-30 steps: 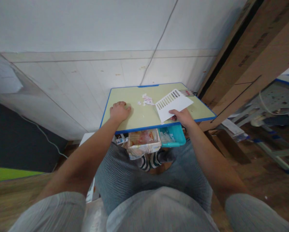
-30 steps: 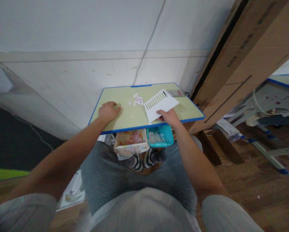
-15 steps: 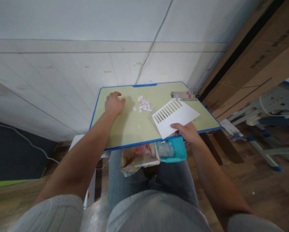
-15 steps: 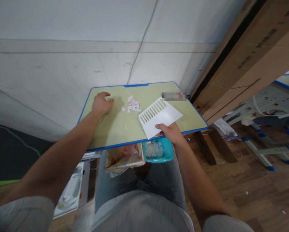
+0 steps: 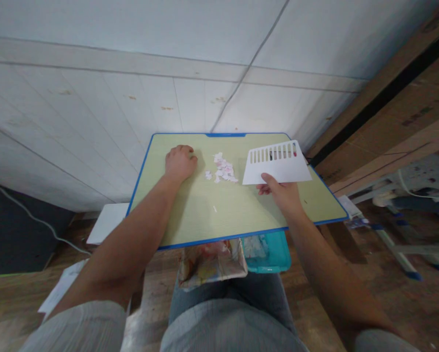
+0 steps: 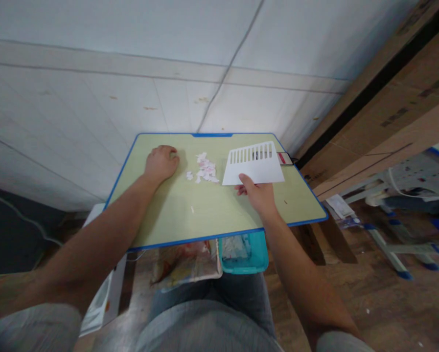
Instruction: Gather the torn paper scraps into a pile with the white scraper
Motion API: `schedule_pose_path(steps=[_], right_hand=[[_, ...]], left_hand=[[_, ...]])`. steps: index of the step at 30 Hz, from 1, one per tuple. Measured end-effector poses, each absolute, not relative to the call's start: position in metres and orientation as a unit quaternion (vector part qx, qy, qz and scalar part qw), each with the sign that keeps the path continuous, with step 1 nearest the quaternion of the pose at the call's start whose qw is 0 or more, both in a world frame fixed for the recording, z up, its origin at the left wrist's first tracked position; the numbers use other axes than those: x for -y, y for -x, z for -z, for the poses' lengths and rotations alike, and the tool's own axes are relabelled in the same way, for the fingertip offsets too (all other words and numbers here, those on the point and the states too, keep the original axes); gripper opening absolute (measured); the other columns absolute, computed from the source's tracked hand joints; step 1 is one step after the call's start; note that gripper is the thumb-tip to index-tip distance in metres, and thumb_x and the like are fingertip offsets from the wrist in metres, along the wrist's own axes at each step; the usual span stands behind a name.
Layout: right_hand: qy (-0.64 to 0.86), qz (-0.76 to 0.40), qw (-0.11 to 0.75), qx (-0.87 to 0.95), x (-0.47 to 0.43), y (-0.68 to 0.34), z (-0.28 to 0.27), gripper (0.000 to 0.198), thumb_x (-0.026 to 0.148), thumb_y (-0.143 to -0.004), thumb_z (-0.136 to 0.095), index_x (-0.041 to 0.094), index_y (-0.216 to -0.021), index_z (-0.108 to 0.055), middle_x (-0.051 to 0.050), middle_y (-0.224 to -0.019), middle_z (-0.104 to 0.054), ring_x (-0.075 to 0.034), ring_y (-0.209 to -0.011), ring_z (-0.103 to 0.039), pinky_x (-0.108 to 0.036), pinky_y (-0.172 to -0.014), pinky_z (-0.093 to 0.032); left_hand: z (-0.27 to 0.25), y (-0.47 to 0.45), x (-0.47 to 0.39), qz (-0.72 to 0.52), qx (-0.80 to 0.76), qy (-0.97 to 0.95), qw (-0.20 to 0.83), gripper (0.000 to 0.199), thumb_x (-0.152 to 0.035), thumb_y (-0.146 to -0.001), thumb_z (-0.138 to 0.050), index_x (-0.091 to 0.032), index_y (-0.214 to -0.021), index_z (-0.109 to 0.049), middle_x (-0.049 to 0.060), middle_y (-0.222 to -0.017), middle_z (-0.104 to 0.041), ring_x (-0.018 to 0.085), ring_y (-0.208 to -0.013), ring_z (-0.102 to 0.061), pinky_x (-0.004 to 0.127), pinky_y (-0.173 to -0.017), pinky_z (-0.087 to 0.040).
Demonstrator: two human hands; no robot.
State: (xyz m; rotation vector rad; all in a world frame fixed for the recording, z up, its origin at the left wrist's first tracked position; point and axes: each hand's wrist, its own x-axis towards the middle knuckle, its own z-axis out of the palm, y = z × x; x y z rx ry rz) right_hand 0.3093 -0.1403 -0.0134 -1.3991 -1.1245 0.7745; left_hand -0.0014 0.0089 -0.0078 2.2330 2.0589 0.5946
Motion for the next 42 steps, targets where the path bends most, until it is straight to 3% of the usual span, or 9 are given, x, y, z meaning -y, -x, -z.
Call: schedule_pose_path(steps=[5, 19, 29, 36, 42], right_hand=[[0.594, -0.346, 0.541, 0.485, 0.117, -0.297, 0.012, 0.045, 0.063, -0.073, -0.093, 0.024, -0.087, -0.075, -0.008, -0.07, -0.081, -0.021, -0.053, -0.07, -0.037, -0.053, -0.063], [0.559, -0.362, 0.507, 0.548, 0.12, -0.298, 0.006, 0.038, 0.057, -0.085, -0.09, 0.022, -0.077, -0.077, -0.01, -0.066, -0.078, -0.021, -0.049, -0.067, -0.038, -0.052, -0.061], [0.625, -0.288, 0.529, 0.497, 0.156, -0.314, 0.011, 0.039, 0.059, -0.083, -0.091, 0.024, -0.078, -0.074, -0.007, -0.066, -0.079, -0.021, -0.049, -0.067, -0.037, -0.052, -0.059], [0.628, -0.27, 0.455, 0.571, 0.217, -0.299, 0.006, 0.049, 0.054, -0.099, -0.082, 0.028, -0.059, -0.071, -0.007, -0.065, -0.077, -0.026, -0.066, -0.078, -0.041, -0.078, -0.071], [0.609, -0.292, 0.453, 0.582, 0.23, -0.28, 0.007, 0.049, 0.055, -0.1, -0.083, 0.028, -0.061, -0.072, -0.006, -0.062, -0.075, -0.026, -0.065, -0.078, -0.04, -0.073, -0.071]], left_hand=[[0.007, -0.002, -0.007, -0.202, -0.655, -0.727, 0.031, 0.042, -0.025, -0.107, -0.063, -0.017, -0.142, -0.084, 0.02, -0.157, -0.076, 0.043, -0.152, -0.065, 0.056, -0.131, -0.052], [0.006, -0.003, -0.003, -0.211, -0.653, -0.726, 0.031, 0.042, -0.026, -0.107, -0.062, -0.019, -0.142, -0.084, 0.02, -0.156, -0.075, 0.044, -0.153, -0.063, 0.059, -0.13, -0.05], [0.006, -0.004, -0.007, -0.23, -0.647, -0.725, 0.05, 0.042, -0.024, -0.105, -0.063, -0.018, -0.141, -0.084, 0.022, -0.155, -0.075, 0.047, -0.153, -0.062, 0.064, -0.131, -0.05], [0.007, -0.004, -0.008, -0.231, -0.646, -0.725, 0.055, 0.039, -0.023, -0.106, -0.063, -0.018, -0.139, -0.084, 0.021, -0.156, -0.074, 0.045, -0.153, -0.062, 0.061, -0.133, -0.049], [0.01, -0.003, -0.009, -0.239, -0.644, -0.724, 0.065, 0.04, -0.023, -0.105, -0.063, -0.016, -0.14, -0.082, 0.021, -0.157, -0.074, 0.044, -0.155, -0.061, 0.059, -0.135, -0.046]])
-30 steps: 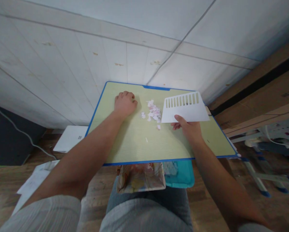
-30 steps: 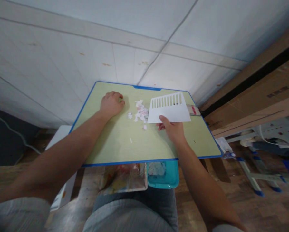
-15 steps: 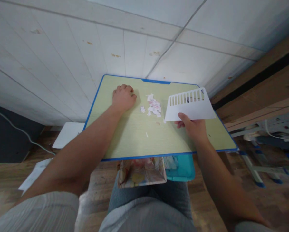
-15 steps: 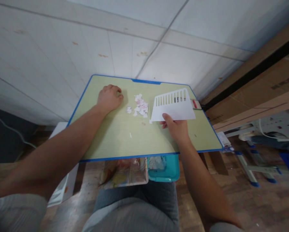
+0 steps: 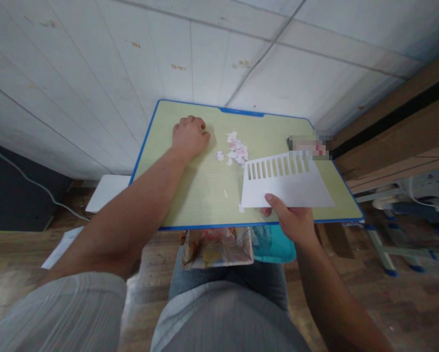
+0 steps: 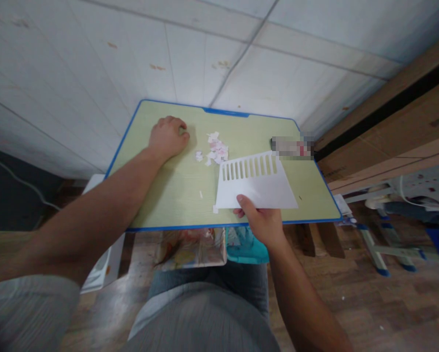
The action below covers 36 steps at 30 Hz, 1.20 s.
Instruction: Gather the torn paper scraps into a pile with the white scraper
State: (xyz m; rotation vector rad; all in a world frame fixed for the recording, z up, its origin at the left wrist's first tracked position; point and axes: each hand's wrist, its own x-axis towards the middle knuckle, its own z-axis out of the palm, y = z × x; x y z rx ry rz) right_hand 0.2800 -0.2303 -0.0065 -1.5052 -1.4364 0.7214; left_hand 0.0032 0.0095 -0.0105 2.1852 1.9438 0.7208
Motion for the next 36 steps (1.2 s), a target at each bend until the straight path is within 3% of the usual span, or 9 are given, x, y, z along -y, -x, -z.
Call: schedule_pose_path(steps=[4, 9, 16, 20, 27, 36], right_hand=[[0.61, -0.297, 0.473, 0.562, 0.227, -0.285, 0.008, 0.049, 0.057, -0.097, -0.086, 0.028, -0.061, -0.071, -0.006, -0.06, -0.073, -0.025, -0.06, -0.075, -0.04, -0.069, -0.07], [0.623, -0.31, 0.441, 0.567, 0.228, -0.31, 0.0, 0.046, 0.053, -0.097, -0.088, 0.028, -0.062, -0.073, -0.007, -0.062, -0.075, -0.025, -0.061, -0.075, -0.04, -0.07, -0.07], [0.619, -0.378, 0.43, 0.538, 0.232, -0.335, -0.003, 0.053, 0.067, -0.086, -0.099, 0.028, -0.065, -0.07, -0.005, -0.057, -0.07, -0.025, -0.052, -0.066, -0.039, -0.051, -0.06], [0.594, -0.414, 0.443, 0.53, 0.23, -0.338, -0.001, 0.056, 0.072, -0.083, -0.101, 0.028, -0.067, -0.07, -0.003, -0.056, -0.066, -0.023, -0.049, -0.062, -0.038, -0.047, -0.054], [0.608, -0.411, 0.446, 0.513, 0.229, -0.342, 0.004, 0.044, 0.057, -0.078, -0.101, 0.027, -0.064, -0.072, -0.006, -0.055, -0.07, -0.026, -0.048, -0.064, -0.041, -0.046, -0.056], [0.594, -0.395, 0.459, 0.529, 0.223, -0.337, 0.003, 0.042, 0.053, -0.082, -0.094, 0.029, -0.061, -0.066, -0.003, -0.054, -0.065, -0.022, -0.048, -0.059, -0.038, -0.047, -0.052]], left_hand=[[0.011, -0.001, -0.007, -0.244, -0.638, -0.726, 0.076, 0.042, -0.024, -0.105, -0.062, -0.018, -0.141, -0.081, 0.019, -0.157, -0.075, 0.044, -0.154, -0.061, 0.06, -0.137, -0.045], [0.007, -0.002, -0.003, -0.226, -0.646, -0.725, 0.077, 0.043, -0.025, -0.105, -0.058, -0.018, -0.141, -0.08, 0.02, -0.158, -0.073, 0.043, -0.155, -0.06, 0.057, -0.137, -0.045], [-0.004, -0.001, -0.001, -0.189, -0.648, -0.735, 0.068, 0.045, -0.027, -0.107, -0.059, -0.018, -0.145, -0.08, 0.021, -0.16, -0.072, 0.045, -0.156, -0.06, 0.058, -0.136, -0.046], [-0.007, 0.0, 0.0, -0.182, -0.646, -0.738, 0.068, 0.043, -0.028, -0.11, -0.06, -0.024, -0.149, -0.079, 0.016, -0.161, -0.072, 0.043, -0.156, -0.058, 0.057, -0.136, -0.046], [-0.014, -0.005, 0.006, -0.139, -0.646, -0.749, 0.046, 0.044, -0.025, -0.116, -0.056, -0.009, -0.153, -0.074, 0.024, -0.166, -0.068, 0.041, -0.155, -0.058, 0.056, -0.134, -0.047], [-0.011, -0.006, 0.004, -0.157, -0.646, -0.745, 0.051, 0.044, -0.025, -0.116, -0.057, -0.01, -0.153, -0.076, 0.022, -0.166, -0.068, 0.041, -0.156, -0.058, 0.06, -0.135, -0.048]])
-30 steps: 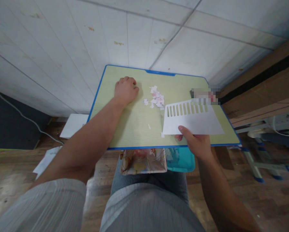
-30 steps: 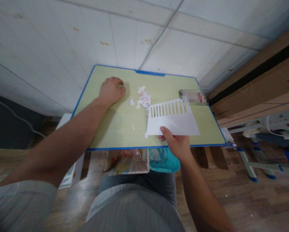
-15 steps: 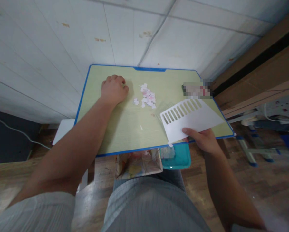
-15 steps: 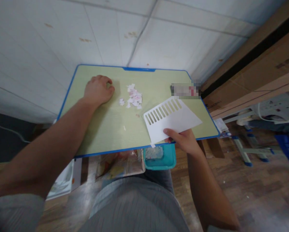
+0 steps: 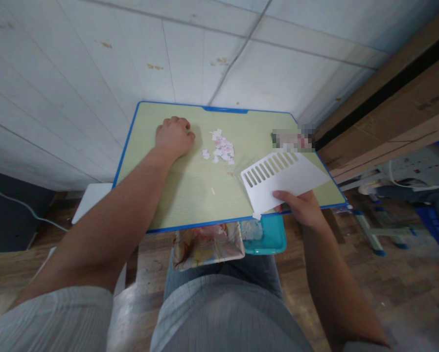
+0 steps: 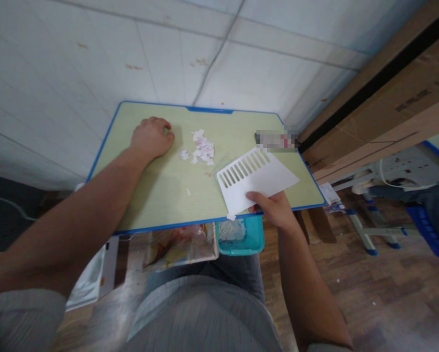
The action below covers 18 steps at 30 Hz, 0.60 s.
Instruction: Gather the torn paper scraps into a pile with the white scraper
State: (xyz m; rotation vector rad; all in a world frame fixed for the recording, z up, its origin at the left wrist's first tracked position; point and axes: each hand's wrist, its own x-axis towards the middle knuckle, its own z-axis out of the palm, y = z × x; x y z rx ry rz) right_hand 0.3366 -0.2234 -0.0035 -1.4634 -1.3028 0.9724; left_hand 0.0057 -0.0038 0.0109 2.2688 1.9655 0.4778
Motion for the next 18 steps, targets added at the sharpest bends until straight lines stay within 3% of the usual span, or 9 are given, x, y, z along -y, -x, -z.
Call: schedule_pose_path(steps=[7, 12, 18], right_hand=[[0.621, -0.303, 0.501, 0.522, 0.219, -0.322, 0.007, 0.04, 0.056, -0.09, -0.088, 0.028, -0.067, -0.071, -0.004, -0.061, -0.072, -0.023, -0.055, -0.065, -0.04, -0.06, -0.062], [0.626, -0.284, 0.517, 0.509, 0.219, -0.324, 0.007, 0.043, 0.061, -0.091, -0.089, 0.03, -0.068, -0.07, -0.006, -0.063, -0.072, -0.025, -0.056, -0.065, -0.043, -0.058, -0.064], [0.627, -0.307, 0.513, 0.5, 0.206, -0.327, 0.009, 0.041, 0.064, -0.086, -0.09, 0.029, -0.076, -0.07, -0.005, -0.063, -0.073, -0.023, -0.052, -0.063, -0.04, -0.053, -0.059]], left_hand=[[-0.011, -0.006, 0.002, -0.171, -0.649, -0.737, 0.078, 0.043, -0.026, -0.113, -0.058, -0.015, -0.15, -0.077, 0.02, -0.167, -0.068, 0.042, -0.159, -0.056, 0.057, -0.135, -0.046], [-0.007, -0.004, 0.0, -0.178, -0.642, -0.744, 0.061, 0.043, -0.027, -0.113, -0.057, -0.013, -0.148, -0.076, 0.02, -0.163, -0.07, 0.04, -0.154, -0.058, 0.051, -0.13, -0.049], [-0.005, -0.005, -0.002, -0.172, -0.646, -0.742, 0.05, 0.046, -0.028, -0.11, -0.057, -0.014, -0.149, -0.079, 0.023, -0.164, -0.07, 0.044, -0.157, -0.059, 0.058, -0.132, -0.05]])
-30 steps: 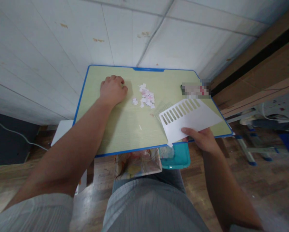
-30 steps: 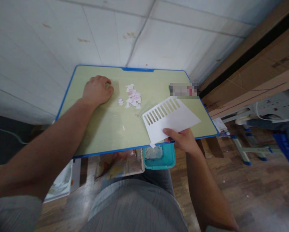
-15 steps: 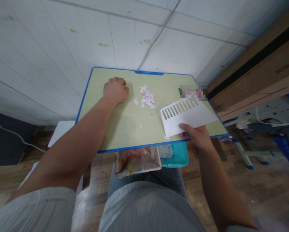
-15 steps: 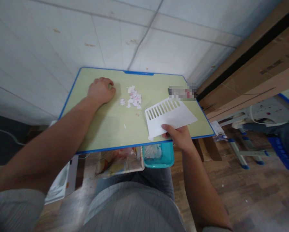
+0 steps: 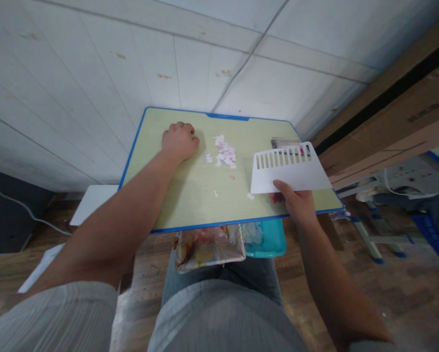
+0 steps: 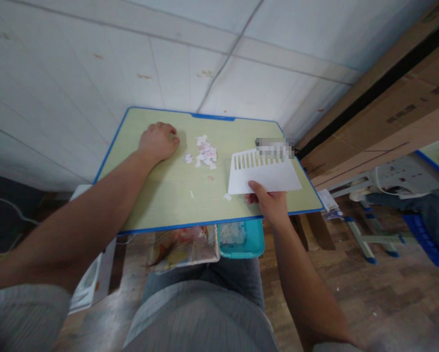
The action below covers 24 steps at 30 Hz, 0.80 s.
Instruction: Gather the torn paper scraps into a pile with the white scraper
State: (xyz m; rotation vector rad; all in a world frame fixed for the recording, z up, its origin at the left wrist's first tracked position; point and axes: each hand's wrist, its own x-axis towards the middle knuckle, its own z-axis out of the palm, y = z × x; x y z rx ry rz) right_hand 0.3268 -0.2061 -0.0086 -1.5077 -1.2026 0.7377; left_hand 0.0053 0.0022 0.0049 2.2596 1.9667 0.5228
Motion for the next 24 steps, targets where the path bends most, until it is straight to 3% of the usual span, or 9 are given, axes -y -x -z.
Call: schedule_pose_path(steps=[4, 15, 24], right_hand=[[0.629, -0.319, 0.495, 0.508, 0.202, -0.328, 0.01, 0.043, 0.063, -0.083, -0.091, 0.029, -0.071, -0.069, -0.005, -0.06, -0.071, -0.023, -0.051, -0.061, -0.04, -0.051, -0.056], [0.606, -0.373, 0.464, 0.527, 0.238, -0.334, 0.002, 0.045, 0.061, -0.086, -0.094, 0.031, -0.067, -0.067, -0.003, -0.058, -0.068, -0.025, -0.056, -0.064, -0.042, -0.056, -0.059], [0.592, -0.399, 0.493, 0.497, 0.229, -0.331, 0.011, 0.044, 0.055, -0.078, -0.09, 0.029, -0.057, -0.063, -0.002, -0.051, -0.062, -0.02, -0.048, -0.056, -0.037, -0.049, -0.047]], left_hand=[[-0.007, -0.006, 0.001, -0.169, -0.639, -0.75, 0.039, 0.048, -0.027, -0.11, -0.059, -0.01, -0.151, -0.079, 0.025, -0.163, -0.071, 0.044, -0.156, -0.062, 0.058, -0.131, -0.053], [0.004, -0.002, -0.012, -0.206, -0.637, -0.74, 0.063, 0.052, -0.031, -0.104, -0.058, -0.02, -0.149, -0.081, 0.022, -0.163, -0.071, 0.046, -0.157, -0.059, 0.064, -0.135, -0.048], [-0.001, -0.003, -0.009, -0.175, -0.643, -0.745, 0.044, 0.051, -0.031, -0.108, -0.055, -0.015, -0.149, -0.08, 0.025, -0.164, -0.071, 0.047, -0.157, -0.061, 0.062, -0.133, -0.051]])
